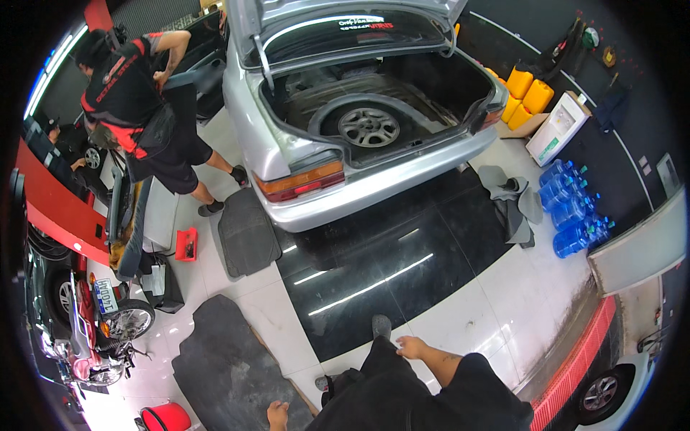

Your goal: The person removes a brown trunk cover and a black floor mat from the trunk of a silver car, then removes the spare tire and places it on the floor. The person also moves a partition wall and returns the trunk cover to the trunk.

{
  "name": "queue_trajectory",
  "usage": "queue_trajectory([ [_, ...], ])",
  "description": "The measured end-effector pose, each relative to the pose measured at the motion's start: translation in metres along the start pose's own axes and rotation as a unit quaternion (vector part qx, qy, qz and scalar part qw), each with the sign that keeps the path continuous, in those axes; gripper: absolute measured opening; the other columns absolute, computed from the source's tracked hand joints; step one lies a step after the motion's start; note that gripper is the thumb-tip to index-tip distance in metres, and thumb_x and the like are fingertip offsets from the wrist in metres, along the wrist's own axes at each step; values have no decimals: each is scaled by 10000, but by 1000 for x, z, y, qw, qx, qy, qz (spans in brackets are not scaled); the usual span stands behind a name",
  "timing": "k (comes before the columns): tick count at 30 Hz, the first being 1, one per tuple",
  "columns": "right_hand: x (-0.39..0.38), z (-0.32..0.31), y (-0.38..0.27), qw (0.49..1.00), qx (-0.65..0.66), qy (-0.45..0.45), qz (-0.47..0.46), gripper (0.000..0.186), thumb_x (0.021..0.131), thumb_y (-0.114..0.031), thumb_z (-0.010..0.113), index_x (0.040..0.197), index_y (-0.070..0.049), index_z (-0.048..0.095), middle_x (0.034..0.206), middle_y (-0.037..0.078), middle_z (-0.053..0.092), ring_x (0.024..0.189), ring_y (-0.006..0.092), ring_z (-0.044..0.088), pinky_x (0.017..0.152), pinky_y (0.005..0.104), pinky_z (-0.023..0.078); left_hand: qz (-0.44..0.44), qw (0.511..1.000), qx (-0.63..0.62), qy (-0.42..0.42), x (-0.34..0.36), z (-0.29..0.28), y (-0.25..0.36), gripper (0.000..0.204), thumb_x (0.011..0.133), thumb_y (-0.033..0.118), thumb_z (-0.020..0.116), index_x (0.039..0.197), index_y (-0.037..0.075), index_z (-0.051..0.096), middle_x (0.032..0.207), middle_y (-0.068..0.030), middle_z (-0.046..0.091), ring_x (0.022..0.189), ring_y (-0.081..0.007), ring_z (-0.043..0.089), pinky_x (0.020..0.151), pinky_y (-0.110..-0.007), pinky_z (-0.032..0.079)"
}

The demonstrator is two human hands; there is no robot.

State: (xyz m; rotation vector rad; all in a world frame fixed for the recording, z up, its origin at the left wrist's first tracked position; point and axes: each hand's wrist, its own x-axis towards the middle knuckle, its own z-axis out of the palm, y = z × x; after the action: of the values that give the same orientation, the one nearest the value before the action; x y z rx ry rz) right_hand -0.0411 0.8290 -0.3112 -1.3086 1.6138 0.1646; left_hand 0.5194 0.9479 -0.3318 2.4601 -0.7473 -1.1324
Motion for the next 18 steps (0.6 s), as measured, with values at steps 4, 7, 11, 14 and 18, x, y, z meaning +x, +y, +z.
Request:
queue_trajectory([
  [4, 28, -50, 81, 1000, -1, -5, 30, 623, 867, -370, 764, 1399, -81, 618, 1338, 168, 688, 1251, 334, 645, 1075, 402, 500, 64, 997, 39, -35, -15, 52, 102, 491, 825, 223, 822, 1224, -34, 695, 1013, -162, 772, 985, -265, 739, 875, -395, 561],
  [7, 58, -99, 119, 994, 56, 78, 47, 614, 869, -308, 769, 1381, -10, 608, 1369, 186, 664, 1275, 304, 639, 1066, 385, 515, 124, 978, 140, -90, -6, 94, 177, 530, 851, 334, 803, 1286, 55, 685, 1080, -163, 769, 1030, -304, 739, 916, -424, 560],
  [11, 99, -178, 125, 916, 361, 174, 23, 593, 862, -75, 750, 1410, 54, 562, 1384, 229, 637, 1293, 296, 624, 1076, 383, 513, 130, 963, 198, -127, -5, 134, 264, 556, 894, 473, 741, 1339, 148, 664, 1165, -111, 758, 1125, -319, 704, 979, -436, 541],
  [14, 123, -228, 112, 921, 325, 215, 10, 569, 876, -4, 729, 1416, 50, 554, 1305, 204, 661, 1209, 270, 644, 1015, 354, 533, 166, 959, 189, -133, -4, 153, 313, 578, 893, 459, 743, 1367, 142, 648, 1191, -124, 745, 1138, -318, 697, 983, -431, 540],
  [18, 130, -256, 79, 905, 359, 227, -11, 570, 858, -32, 741, 1399, 45, 583, 1341, 237, 665, 1249, 309, 649, 1049, 383, 518, 191, 941, 240, -146, 14, 160, 339, 613, 902, 477, 741, 1381, 110, 631, 1175, -125, 752, 1103, -326, 709, 967, -432, 538],
])
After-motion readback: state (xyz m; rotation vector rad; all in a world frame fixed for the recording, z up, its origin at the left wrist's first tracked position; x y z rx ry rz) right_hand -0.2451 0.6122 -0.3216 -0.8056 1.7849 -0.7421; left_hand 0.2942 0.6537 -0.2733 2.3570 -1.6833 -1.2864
